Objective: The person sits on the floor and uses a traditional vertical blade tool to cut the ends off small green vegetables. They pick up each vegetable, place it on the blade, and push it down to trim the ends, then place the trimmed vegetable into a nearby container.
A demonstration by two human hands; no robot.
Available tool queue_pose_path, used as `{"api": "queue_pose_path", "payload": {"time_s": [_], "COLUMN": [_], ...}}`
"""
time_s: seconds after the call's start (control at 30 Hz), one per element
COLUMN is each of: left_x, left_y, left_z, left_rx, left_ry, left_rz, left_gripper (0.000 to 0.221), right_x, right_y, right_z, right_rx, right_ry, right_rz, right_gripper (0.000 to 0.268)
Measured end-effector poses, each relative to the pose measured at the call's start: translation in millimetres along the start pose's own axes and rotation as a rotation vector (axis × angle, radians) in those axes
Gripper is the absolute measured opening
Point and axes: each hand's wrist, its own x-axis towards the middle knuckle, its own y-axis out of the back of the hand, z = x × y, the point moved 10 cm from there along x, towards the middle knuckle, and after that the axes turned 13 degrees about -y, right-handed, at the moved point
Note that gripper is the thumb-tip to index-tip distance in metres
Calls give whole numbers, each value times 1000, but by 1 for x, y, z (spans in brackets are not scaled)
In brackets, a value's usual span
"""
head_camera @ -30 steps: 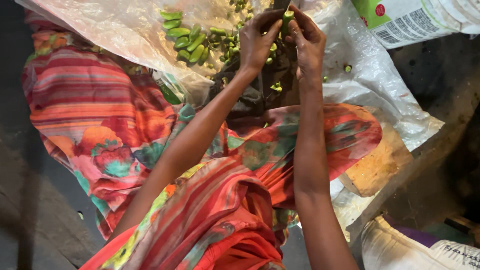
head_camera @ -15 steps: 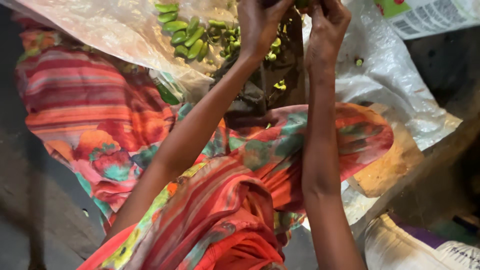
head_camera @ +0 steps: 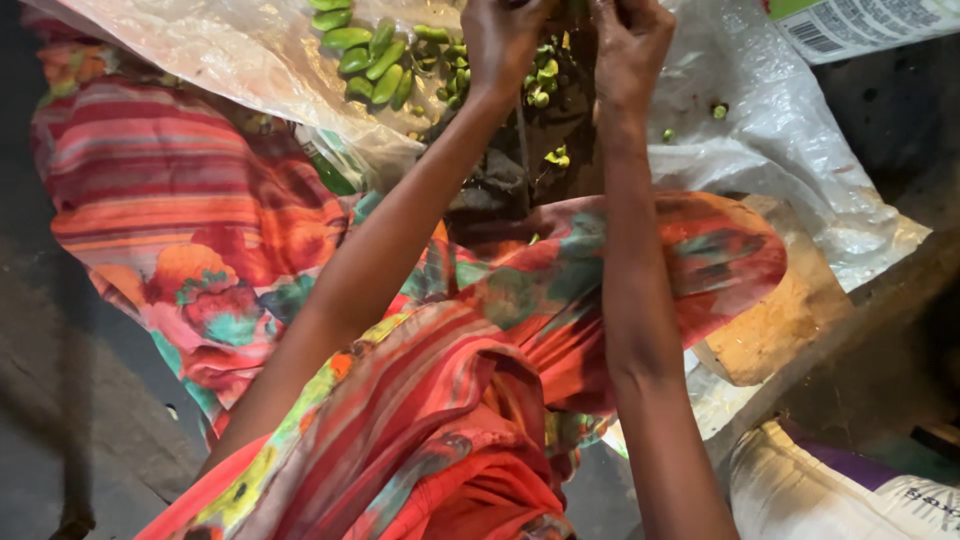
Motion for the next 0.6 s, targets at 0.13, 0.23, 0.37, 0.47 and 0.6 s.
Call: {"api": "queue_pose_path", "payload": {"time_s": [0.13,0.23,0.37,0.47,0.6], "left_x": [0,4,3,-25,-49], "left_y": [-9,-18,-17,-25,-39], "left_z": [-19,-23,-59,-114,-140], "left_rx": [-46,62,85,-411,-564], "left_ry": [72,-91,-29,421,665], "left_rz": [13,-7,40,114,72], "left_gripper": [36,25,22,15,18], "right_x": [14,27,19,5,7], "right_y": [-4,10,-13,-36,-42], "right_z": [16,14,10,19,48], "right_rx": [75,383,364,279,159], "right_ry": [-57,20,84,-22,-428], "right_rz": [-91,-73,-297,-397,-232], "right_gripper": [4,26,17,20,26]}}
